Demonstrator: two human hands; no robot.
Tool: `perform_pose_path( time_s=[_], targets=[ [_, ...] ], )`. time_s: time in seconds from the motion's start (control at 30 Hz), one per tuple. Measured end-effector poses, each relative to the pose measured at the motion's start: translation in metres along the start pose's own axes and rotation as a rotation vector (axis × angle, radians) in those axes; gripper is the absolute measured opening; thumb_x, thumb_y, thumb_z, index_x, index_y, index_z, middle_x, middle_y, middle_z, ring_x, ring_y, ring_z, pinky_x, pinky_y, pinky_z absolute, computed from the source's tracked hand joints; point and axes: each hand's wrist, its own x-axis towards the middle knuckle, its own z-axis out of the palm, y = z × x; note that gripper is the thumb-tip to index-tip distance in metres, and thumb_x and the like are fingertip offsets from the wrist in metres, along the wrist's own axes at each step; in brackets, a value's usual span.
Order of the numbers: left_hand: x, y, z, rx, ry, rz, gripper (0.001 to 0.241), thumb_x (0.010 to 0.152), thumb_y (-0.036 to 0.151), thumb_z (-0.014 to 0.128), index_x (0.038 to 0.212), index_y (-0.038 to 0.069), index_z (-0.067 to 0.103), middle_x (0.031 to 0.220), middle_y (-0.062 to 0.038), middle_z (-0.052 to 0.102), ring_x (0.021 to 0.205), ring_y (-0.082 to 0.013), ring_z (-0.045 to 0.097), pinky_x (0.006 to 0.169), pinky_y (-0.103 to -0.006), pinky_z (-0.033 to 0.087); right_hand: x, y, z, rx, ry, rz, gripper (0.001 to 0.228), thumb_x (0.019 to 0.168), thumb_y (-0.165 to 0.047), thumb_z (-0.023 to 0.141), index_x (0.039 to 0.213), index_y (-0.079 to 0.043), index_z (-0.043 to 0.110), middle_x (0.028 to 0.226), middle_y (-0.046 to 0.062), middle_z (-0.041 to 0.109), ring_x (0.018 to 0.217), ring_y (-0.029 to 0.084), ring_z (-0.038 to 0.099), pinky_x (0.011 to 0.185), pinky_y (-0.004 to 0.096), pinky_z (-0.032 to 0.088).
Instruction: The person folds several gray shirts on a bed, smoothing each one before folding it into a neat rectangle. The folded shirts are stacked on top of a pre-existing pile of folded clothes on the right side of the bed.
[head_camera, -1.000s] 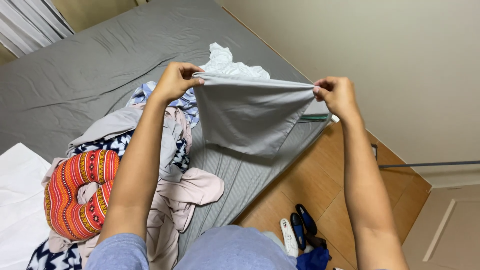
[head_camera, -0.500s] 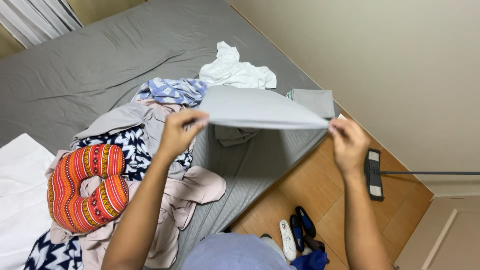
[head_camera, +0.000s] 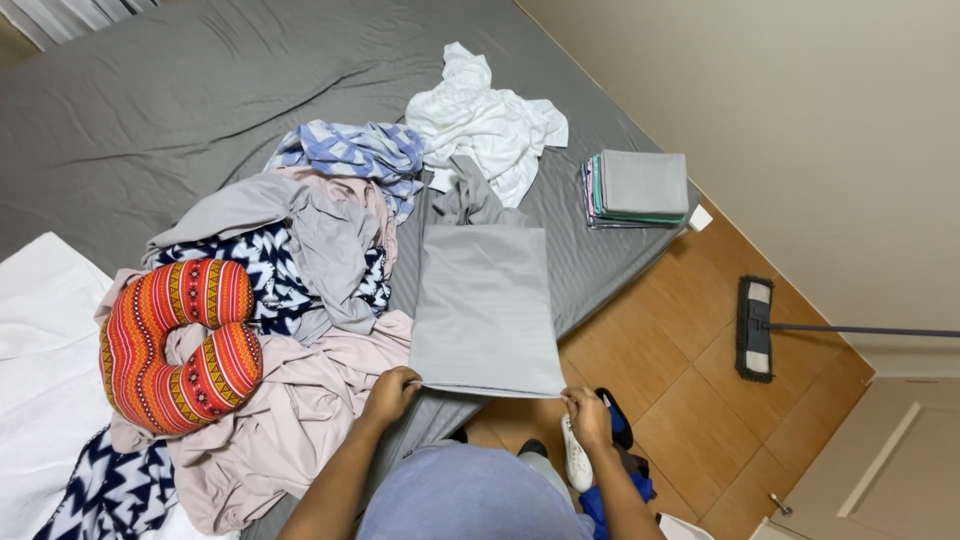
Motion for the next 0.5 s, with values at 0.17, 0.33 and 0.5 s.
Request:
perform_pose_path(
  time_s=[0.17,0.33,0.5],
  targets=[
    [-0.02,0.003,-0.008,0.157,-0.064,-0.02,0.017,0.085,0.014,0.073,0.098,0.003,0.077,0.106,-0.014,0.075,0.101,-0.0341,0.069,0.089,-0.0419,0.052,-0.02,0.035,0.03,-0.031,-0.029,-0.126,0.012,0.088,-0.015,0.071,0.096,-0.009,0.078,0.105,0.01,0.073,0.097,0.032,0.07,0.083,0.04,0.054],
    [-0.033,0.01,-0.02,0.25,-0.257,-0.15,0.018,0.086,0.017,0.074,0.101,0.009,0.077,0.106,-0.013,0.075,0.102,-0.032,0.07,0.09,-0.0408,0.053,-0.032,0.037,0.027,-0.095,-0.264,-0.038,0.011,0.088,-0.013,0.073,0.096,-0.011,0.079,0.106,0.009,0.072,0.101,0.03,0.069,0.087,0.039,0.053],
    [-0.039,0.008,-0.021,0.205,-0.366,-0.2,0.017,0.086,0.018,0.074,0.099,0.008,0.076,0.103,-0.013,0.076,0.101,-0.0289,0.072,0.088,-0.0384,0.054,-0.03,0.041,0.015,-0.082,-0.348,-0.093,0.009,0.085,-0.006,0.073,0.094,-0.007,0.076,0.114,0.01,0.072,0.11,0.03,0.067,0.094,0.037,0.052]
  ],
)
